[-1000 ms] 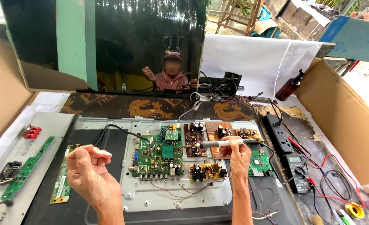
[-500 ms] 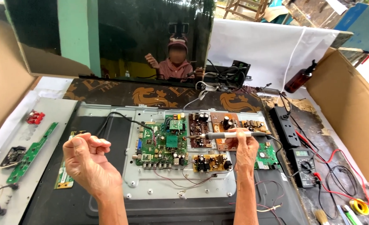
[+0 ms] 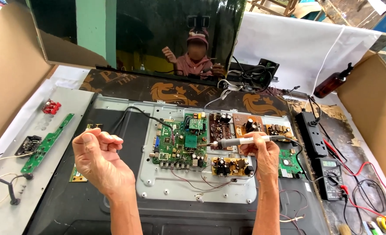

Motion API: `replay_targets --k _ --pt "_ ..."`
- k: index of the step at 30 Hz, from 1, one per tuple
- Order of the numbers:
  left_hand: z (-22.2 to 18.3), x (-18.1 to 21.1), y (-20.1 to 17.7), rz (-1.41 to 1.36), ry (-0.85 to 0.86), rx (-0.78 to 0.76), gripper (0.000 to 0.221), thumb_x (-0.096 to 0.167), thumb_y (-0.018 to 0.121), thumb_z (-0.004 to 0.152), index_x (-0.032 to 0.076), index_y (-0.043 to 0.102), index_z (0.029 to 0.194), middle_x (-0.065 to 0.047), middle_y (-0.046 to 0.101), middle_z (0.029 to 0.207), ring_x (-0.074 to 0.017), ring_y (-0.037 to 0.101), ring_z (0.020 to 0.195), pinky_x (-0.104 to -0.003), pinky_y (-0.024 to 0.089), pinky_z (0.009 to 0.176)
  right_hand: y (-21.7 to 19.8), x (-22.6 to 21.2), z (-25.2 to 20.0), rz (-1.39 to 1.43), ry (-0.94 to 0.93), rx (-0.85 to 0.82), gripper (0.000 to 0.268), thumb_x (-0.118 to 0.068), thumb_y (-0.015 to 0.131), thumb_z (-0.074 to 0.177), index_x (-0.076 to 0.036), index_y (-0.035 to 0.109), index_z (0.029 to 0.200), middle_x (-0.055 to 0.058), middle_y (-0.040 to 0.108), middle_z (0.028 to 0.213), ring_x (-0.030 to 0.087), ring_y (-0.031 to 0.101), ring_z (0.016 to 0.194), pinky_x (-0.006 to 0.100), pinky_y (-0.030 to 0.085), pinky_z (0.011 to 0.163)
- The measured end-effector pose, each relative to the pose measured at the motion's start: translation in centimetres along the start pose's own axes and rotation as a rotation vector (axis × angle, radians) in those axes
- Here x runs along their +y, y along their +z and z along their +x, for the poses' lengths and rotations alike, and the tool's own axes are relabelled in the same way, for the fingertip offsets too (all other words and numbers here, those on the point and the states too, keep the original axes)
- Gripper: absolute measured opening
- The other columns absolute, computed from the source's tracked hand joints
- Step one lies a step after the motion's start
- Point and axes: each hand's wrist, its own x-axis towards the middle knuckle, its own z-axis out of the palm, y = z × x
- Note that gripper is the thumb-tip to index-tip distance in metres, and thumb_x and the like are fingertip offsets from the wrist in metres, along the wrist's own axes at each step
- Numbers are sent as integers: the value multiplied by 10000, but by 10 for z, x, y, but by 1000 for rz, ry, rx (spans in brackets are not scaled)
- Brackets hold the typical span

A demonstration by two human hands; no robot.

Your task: Soldering components on various circuit boards inside a disassembled television.

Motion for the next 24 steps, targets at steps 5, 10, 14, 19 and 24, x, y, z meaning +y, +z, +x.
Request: replay_targets --k 5,10,14,19,24 --pt "1 2 2 -3 -18 24 270 413 677 993 148 628 972 5 611 740 -122 600 634 -241 480 608 -2 -3 0 -4 -26 -123 292 -247 573 1033 -26 740 941 127 705 726 190 628 611 282 511 561" --pt "0 5 1 -4 -2 12 271 416 671 994 152 621 960 13 600 766 -118 584 640 -243 482 614 -1 -24 -11 -95 -30 -116 297 -221 569 1019 -5 760 946 151 736 750 186 631 633 271 483 561" --pt "0 5 1 2 -8 8 277 427 672 989 155 622 965 4 600 745 -114 589 646 -239 487 622 5 -30 -15 -109 -19 -150 308 -233 559 1028 -15 758 937 138 728 752 188 621 655 275 477 570" --pt "0 5 0 -10 -3 -6 277 428 676 984 158 620 960 12 599 748 -110 592 647 -239 480 615 12 -32 -17 -74 19 -239 327 -240 590 1025 19 763 927 158 734 757 184 615 618 258 491 526" --pt "-2 5 1 10 -10 -4 280 428 662 995 153 611 982 5 601 745 -111 593 645 -238 477 617 8 -26 -14 -61 14 -233 337 -224 588 1030 34 762 901 144 729 772 184 616 614 256 492 529"
